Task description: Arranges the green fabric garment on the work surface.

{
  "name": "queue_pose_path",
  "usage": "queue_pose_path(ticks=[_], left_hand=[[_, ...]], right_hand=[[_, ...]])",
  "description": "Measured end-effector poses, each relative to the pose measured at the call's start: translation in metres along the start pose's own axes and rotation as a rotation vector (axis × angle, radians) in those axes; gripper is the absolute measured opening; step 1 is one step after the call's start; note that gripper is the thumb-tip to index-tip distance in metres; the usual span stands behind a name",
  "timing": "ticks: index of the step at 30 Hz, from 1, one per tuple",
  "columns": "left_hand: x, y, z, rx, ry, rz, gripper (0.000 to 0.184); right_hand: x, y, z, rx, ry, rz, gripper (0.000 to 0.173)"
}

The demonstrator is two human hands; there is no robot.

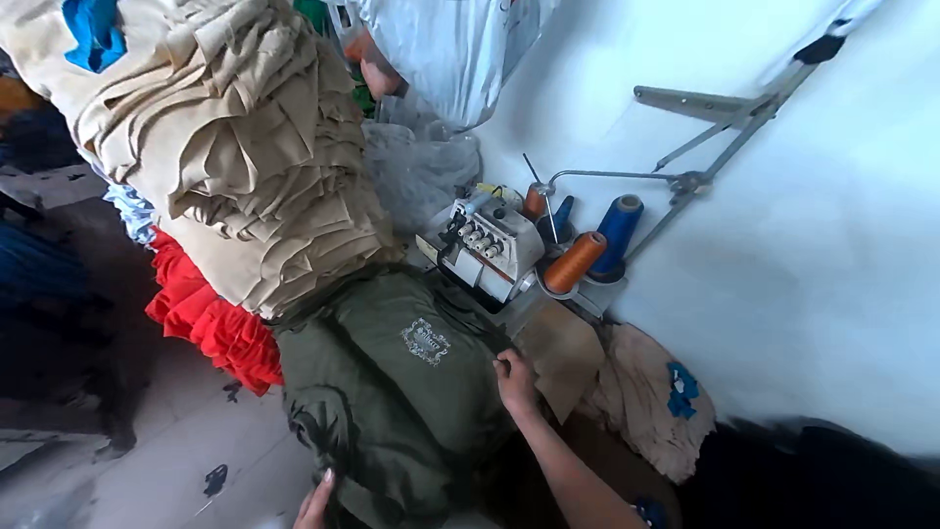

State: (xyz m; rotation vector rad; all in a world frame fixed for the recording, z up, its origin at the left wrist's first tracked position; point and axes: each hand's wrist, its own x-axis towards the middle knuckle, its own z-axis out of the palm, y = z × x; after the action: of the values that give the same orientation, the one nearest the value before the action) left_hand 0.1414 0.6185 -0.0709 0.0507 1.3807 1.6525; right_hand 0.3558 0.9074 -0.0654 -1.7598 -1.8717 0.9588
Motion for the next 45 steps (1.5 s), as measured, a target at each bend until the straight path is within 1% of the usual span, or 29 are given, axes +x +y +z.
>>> queue_pose_path(ticks=[2, 4, 6, 7, 9, 10, 11, 12, 13, 14, 15, 17, 19, 21, 24, 27, 29, 31, 35, 39, 41, 42, 44, 45], left_hand=[[0.001, -0.001, -0.002, -0.011, -0.018, 0.005, 0.047], [0.002, -0.003, -0.003, -0.032, -0.047, 0.006, 0.05], [0.001, -0.003, -0.001, -0.04, -0.064, 0.002, 0.059], [-0.001, -0.003, 0.0, -0.042, -0.068, 0.005, 0.064], [-0.005, 0.001, 0.004, -0.042, -0.092, 0.025, 0.078], [-0.007, 0.002, 0.004, -0.049, -0.1, 0.027, 0.079], [-0.009, 0.002, 0.004, -0.067, -0.088, 0.027, 0.073], [-0.009, 0.0, 0.0, -0.064, -0.097, 0.02, 0.062], [-0.007, -0.002, -0.004, -0.067, -0.091, 0.012, 0.048], [-0.004, -0.005, -0.007, -0.088, -0.085, 0.005, 0.042], [-0.005, -0.005, -0.007, -0.112, -0.07, 0.007, 0.04], [-0.009, -0.004, -0.005, -0.167, -0.017, 0.018, 0.046], [-0.007, -0.007, -0.009, -0.211, 0.005, 0.032, 0.058], [-0.002, -0.005, -0.011, -0.208, -0.03, 0.058, 0.07], [-0.004, -0.001, -0.007, -0.252, -0.07, 0.07, 0.07], [-0.007, 0.001, -0.006, -0.228, -0.017, 0.073, 0.066], [-0.006, 0.0, -0.006, -0.221, 0.003, 0.094, 0.062], [-0.007, 0.001, -0.006, -0.22, 0.001, 0.111, 0.06], [-0.009, 0.002, -0.008, -0.217, -0.014, 0.103, 0.061], [-0.007, -0.001, -0.016, -0.22, 0.019, 0.08, 0.066], [-0.008, -0.001, -0.016, -0.222, 0.03, 0.063, 0.067], [-0.008, 0.0, -0.015, -0.223, 0.029, 0.059, 0.067], [-0.006, -0.002, -0.016, -0.249, 0.017, 0.048, 0.068], [-0.005, -0.002, -0.017, -0.249, 0.007, 0.046, 0.068]], right_hand=[[-0.014, -0.014, -0.005, 0.035, -0.04, -0.062, 0.023], [-0.04, -0.04, -0.007, 0.082, -0.142, -0.178, 0.026], [-0.076, -0.066, 0.002, 0.157, -0.322, -0.354, 0.029], [-0.097, -0.077, 0.009, 0.193, -0.448, -0.46, 0.029], [-0.133, -0.087, 0.028, 0.276, -0.717, -0.73, 0.026], [-0.144, -0.088, 0.037, 0.314, -0.852, -0.853, 0.023], [-0.148, -0.087, 0.046, 0.32, -0.949, -0.944, 0.022], [-0.147, -0.085, 0.05, 0.303, -0.981, -0.977, 0.021], [-0.14, -0.083, 0.048, 0.284, -0.958, -0.938, 0.021], [-0.129, -0.081, 0.041, 0.266, -0.896, -0.832, 0.023], [-0.113, -0.08, 0.031, 0.255, -0.808, -0.695, 0.026], [-0.073, -0.072, 0.013, 0.18, -0.579, -0.422, 0.029], [-0.028, -0.056, 0.004, 0.061, -0.378, -0.224, 0.029], [0.011, -0.032, 0.002, 0.023, -0.209, -0.153, 0.029], [0.045, -0.006, 0.008, 0.031, -0.07, -0.091, 0.031], [0.057, 0.001, 0.01, 0.077, -0.049, -0.039, 0.027], [0.061, 0.004, 0.01, 0.094, -0.039, -0.017, 0.03], [0.066, 0.009, 0.01, 0.114, -0.031, -0.062, 0.031], [0.069, 0.006, 0.005, 0.163, 0.036, -0.16, 0.018], [0.055, -0.016, -0.009, 0.226, 0.049, -0.156, 0.023], [0.033, -0.037, -0.011, 0.231, -0.004, -0.177, 0.029], [0.017, -0.051, -0.008, 0.24, -0.048, -0.215, 0.03], [-0.031, -0.084, 0.005, 0.321, -0.231, -0.305, 0.027], [-0.059, -0.097, 0.016, 0.381, -0.366, -0.373, 0.027]])
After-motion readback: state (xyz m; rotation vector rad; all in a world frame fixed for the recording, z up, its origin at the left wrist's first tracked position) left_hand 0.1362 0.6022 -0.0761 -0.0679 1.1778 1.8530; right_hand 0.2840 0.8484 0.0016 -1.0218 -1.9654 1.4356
